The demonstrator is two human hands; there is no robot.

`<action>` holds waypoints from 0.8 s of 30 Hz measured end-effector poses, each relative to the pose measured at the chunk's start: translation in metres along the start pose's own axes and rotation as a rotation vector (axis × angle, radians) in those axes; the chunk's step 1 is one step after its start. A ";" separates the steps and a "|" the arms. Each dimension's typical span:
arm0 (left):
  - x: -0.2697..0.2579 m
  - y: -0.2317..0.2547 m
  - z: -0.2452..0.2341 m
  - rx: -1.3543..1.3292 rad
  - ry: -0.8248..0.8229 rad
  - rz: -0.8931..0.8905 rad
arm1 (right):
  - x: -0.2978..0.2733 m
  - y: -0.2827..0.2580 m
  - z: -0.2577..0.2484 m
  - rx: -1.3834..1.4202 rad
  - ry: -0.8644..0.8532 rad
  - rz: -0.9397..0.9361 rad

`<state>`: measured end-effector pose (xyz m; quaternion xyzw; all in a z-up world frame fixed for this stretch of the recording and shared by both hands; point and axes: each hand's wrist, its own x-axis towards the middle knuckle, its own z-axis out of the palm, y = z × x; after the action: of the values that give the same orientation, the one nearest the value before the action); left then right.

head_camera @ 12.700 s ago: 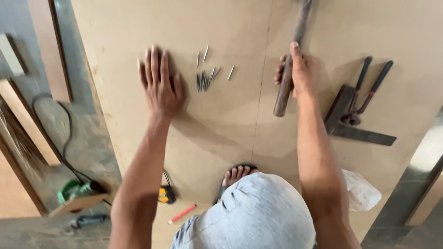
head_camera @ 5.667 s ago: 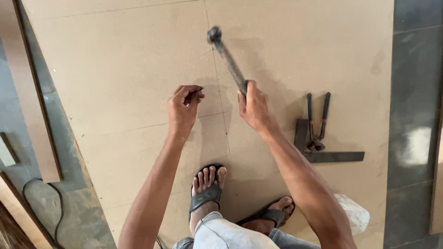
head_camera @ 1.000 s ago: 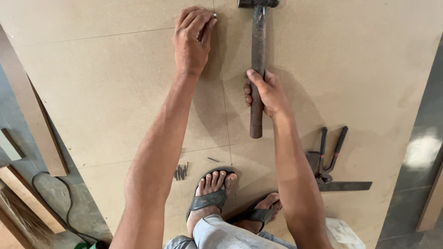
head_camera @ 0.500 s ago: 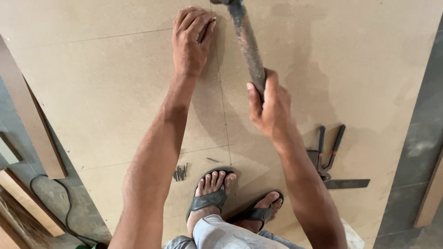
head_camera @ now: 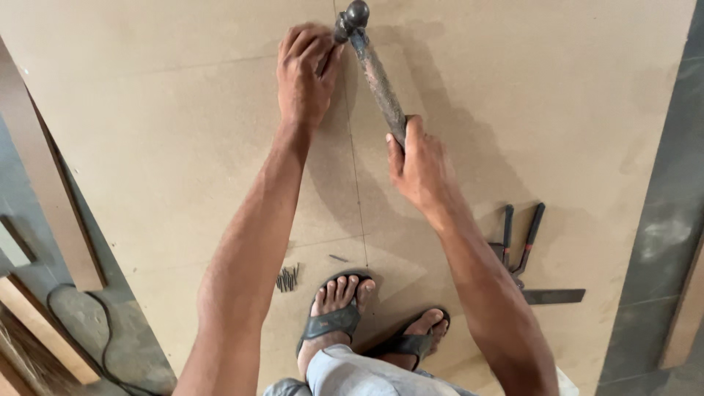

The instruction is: The person hammers a series of nails into a wooden board. They place each nail by hand onto the surface before striking it with a hammer, moving across a marked line.

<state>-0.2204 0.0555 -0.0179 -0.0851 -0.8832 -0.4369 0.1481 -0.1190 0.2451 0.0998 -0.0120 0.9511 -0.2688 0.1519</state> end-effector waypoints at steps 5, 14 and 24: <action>-0.004 -0.003 -0.002 0.002 0.001 0.036 | -0.024 -0.008 -0.010 0.208 0.257 -0.156; -0.001 -0.002 0.001 -0.008 -0.001 0.035 | -0.012 -0.005 -0.005 0.127 0.178 -0.091; -0.001 -0.004 0.000 -0.001 0.013 0.015 | 0.001 -0.007 -0.010 -0.003 0.075 -0.014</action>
<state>-0.2207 0.0537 -0.0210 -0.0889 -0.8812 -0.4370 0.1569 -0.1229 0.2444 0.1113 -0.0089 0.9563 -0.2689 0.1141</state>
